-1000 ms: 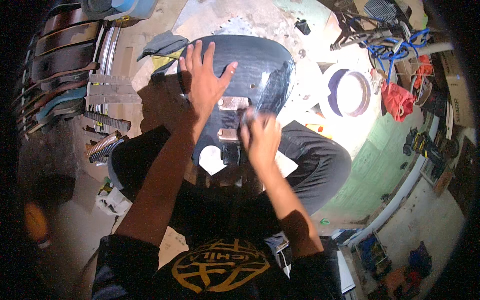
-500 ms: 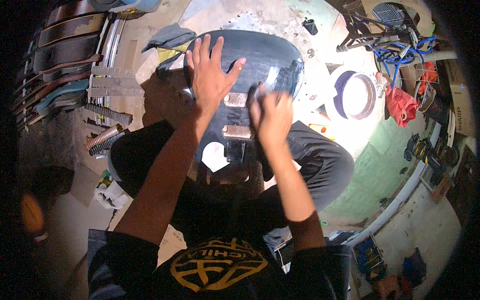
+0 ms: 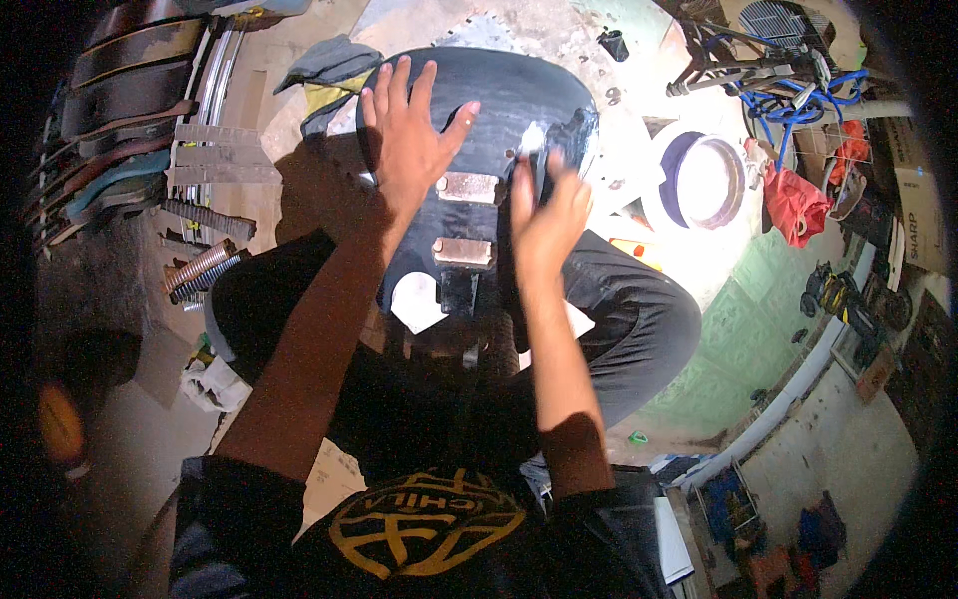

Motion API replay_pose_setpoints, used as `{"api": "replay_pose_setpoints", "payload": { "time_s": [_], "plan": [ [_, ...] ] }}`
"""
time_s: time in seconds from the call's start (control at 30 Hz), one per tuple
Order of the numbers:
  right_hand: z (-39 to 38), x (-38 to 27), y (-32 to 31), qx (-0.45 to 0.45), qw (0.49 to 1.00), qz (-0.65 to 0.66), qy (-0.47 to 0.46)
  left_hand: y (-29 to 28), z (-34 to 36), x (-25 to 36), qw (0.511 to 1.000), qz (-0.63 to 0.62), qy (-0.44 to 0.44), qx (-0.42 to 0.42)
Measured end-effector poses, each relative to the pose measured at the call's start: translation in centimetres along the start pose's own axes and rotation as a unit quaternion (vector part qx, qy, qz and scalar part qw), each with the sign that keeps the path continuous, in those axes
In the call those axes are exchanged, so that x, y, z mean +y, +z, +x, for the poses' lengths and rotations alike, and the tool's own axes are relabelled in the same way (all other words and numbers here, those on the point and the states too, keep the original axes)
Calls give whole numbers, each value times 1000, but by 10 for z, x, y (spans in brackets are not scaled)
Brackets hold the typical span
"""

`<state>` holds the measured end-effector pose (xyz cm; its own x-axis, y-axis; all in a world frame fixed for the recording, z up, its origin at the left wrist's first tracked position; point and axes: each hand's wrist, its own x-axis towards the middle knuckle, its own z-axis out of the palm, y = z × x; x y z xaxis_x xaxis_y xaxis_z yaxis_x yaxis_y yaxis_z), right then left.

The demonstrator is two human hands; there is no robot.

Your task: The person sands the surface of a black electric guitar body using a sanding block, applying water and wiping the surface with a cloth.

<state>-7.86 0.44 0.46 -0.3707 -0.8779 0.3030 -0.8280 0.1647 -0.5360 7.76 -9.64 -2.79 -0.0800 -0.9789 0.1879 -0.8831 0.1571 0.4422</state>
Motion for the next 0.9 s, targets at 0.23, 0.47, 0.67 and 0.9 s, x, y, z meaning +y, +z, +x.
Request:
{"api": "replay_pose_setpoints", "payload": {
  "time_s": [0.23,0.47,0.67,0.9],
  "plan": [
    [23,11,1,-5,997,-40,72,2,4,-1,999,36,18,24],
    [-57,3,-17,2,999,17,49,-10,9,7,998,52,12,-17],
    [39,2,7,15,995,-14,100,-2,2,-9,999,51,5,-11],
    [30,10,5,39,995,-12,95,-1,4,-2,998,65,14,-5]
  ]
}}
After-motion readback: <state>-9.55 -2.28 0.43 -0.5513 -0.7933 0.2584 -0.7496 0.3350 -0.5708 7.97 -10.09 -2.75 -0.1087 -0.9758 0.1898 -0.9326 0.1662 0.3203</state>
